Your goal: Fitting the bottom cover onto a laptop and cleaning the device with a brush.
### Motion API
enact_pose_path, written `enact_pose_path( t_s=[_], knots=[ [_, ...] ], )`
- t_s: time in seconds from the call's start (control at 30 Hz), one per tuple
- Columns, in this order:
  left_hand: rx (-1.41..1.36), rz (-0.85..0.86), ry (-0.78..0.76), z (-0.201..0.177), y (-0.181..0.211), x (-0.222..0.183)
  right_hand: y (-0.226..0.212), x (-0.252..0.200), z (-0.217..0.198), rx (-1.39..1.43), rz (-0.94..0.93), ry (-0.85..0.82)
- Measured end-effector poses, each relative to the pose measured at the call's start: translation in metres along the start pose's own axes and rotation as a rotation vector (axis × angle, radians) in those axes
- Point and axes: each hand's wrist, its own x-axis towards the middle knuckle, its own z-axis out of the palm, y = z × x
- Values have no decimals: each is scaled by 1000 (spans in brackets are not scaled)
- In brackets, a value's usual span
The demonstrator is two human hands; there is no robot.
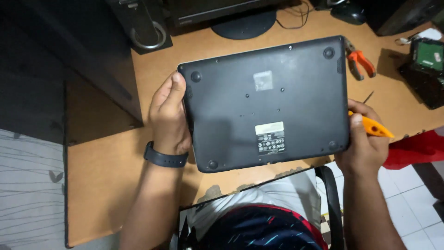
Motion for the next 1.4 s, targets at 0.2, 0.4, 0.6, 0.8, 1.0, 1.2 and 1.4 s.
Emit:
enact_pose_path(
  t_s=[0.2, 0.4, 0.6, 0.8, 1.0, 1.2, 1.4],
  knots=[
    [-27, -42, 48, -3, 0, -1, -10, -6, 12, 46, -31, 18],
    [-21, -24, 19, -9, 2, -1, -28, -11, 24, 64, 24, 59],
    [-96, -70, 27, -30, -17, 12, -60, -11, 25, 252, 120, 47],
    [-83, -280, 125, -50, -33, 23, -88, -18, 42, 186, 163, 108],
    [-156, -348, 96, -67, -54, 33, -82, -19, 46, 137, 158, 124],
    [-73, -376, 127, -60, -47, 28, -73, -17, 42, 136, 191, 149],
    [-45, -382, 300, -36, -20, 14, -72, -15, 41, 187, 270, 98]
  ],
)
